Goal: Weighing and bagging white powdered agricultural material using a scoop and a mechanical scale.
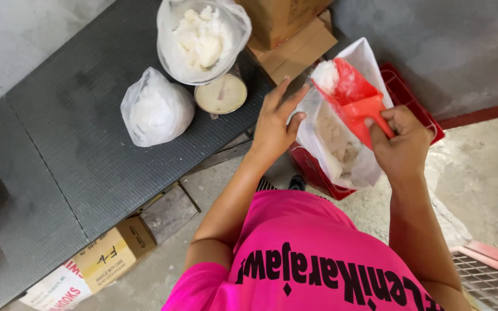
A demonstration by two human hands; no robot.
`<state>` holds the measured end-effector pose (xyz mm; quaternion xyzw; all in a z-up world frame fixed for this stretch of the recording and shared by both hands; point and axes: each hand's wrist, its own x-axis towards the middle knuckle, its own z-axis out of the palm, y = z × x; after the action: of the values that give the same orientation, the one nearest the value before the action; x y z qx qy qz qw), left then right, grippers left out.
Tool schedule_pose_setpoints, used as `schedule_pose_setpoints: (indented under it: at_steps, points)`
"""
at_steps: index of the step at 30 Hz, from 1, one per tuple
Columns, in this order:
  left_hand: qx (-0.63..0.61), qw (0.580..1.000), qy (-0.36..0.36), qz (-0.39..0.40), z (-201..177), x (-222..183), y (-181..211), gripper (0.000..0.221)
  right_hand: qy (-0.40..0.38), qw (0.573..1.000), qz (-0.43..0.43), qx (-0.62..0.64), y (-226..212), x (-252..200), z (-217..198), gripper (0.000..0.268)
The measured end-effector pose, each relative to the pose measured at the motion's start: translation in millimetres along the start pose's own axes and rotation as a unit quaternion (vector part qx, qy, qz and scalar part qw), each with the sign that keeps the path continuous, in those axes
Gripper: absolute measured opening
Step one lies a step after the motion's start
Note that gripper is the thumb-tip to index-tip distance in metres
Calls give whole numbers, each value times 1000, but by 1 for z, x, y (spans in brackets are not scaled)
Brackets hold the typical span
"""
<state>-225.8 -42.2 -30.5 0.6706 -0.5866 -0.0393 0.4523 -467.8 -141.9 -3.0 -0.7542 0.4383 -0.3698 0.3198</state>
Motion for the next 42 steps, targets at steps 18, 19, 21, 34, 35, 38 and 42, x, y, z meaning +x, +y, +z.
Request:
schedule_pose_setpoints:
  at_steps: [18,19,21,34,35,38,42]
  points:
    - [68,984,139,-88,-147,7,-70,53,-96,896,-406,-151,-118,157,156,15]
    - [67,984,138,-89,-150,7,-73,53,-97,896,-406,-151,-124,160,163,15]
    - [87,982,145,-82,-156,6,-78,52,-82,841,-485,-226,-136,167,176,19]
    - [125,986,101,-48,-149,24,-100,56,-66,575,-660,-480,-200,168,205,16]
    - [122,986,104,-54,-149,22,-99,56,-71,608,-647,-454,-195,170,201,16]
    - [106,985,119,-68,-148,16,-98,54,-100,714,-588,-366,-194,173,179,27]
    - [68,980,171,-81,-147,6,-89,49,-30,861,-463,-209,-114,178,173,19]
